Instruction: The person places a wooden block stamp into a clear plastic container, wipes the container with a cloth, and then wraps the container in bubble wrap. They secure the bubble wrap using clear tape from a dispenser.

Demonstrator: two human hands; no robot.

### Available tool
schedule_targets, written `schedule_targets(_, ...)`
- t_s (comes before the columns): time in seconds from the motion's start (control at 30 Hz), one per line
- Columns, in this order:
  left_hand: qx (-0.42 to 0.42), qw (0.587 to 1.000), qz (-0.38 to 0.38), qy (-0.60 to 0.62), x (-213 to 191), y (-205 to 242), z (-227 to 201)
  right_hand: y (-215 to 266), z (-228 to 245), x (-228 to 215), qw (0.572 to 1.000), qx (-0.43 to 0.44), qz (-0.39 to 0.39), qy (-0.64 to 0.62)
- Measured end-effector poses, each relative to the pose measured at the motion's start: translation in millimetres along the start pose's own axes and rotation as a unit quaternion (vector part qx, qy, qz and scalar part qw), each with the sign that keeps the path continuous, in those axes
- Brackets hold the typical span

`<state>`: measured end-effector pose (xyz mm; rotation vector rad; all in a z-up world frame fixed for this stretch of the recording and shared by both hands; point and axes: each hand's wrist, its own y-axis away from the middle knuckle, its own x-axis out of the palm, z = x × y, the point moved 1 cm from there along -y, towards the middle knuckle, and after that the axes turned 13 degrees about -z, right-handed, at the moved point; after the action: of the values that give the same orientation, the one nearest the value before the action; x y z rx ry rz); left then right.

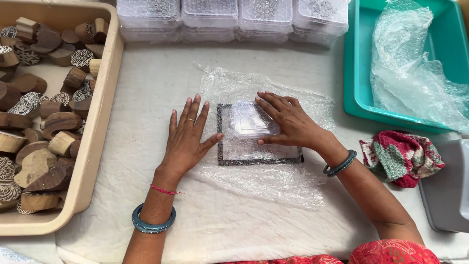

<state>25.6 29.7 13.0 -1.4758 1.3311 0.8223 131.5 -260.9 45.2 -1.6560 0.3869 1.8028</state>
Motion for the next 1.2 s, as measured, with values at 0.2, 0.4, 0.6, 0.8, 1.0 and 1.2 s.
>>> schedule_targets(0.2, 0.105, 0.987, -0.117, 0.038, -13.0, -31.7, -57.3, 7.2, -6.9, 2.4, 1.0, -0.008, -0.019, -0.01)
schedule_targets(0.4, 0.038, 0.986, 0.142, -0.073, -22.5, -46.9, -80.2, 6.7, -12.5, 0.9, 0.999, -0.012, -0.013, -0.03)
schedule_targets(0.6, -0.006, 0.994, 0.107, 0.004, 0.2, -5.2, 14.2, 7.7, -15.9, 6.5, 0.999, 0.033, 0.034, -0.023)
schedule_targets(0.8, -0.128, 0.793, -0.156, 0.574, -59.0, -0.3, 26.9, 7.2, -14.6, 7.6, 0.999, 0.014, 0.01, -0.035)
schedule_targets(1.0, 0.157, 0.953, -0.162, 0.202, -59.6, -35.6, -72.8, 6.8, -9.2, 0.1, 0.999, 0.011, 0.009, -0.034)
schedule_targets(1.2, 0.108, 0.988, 0.015, 0.109, 33.1, -67.6, -66.2, 10.8, -16.8, 9.0, 0.996, -0.005, -0.02, -0.085)
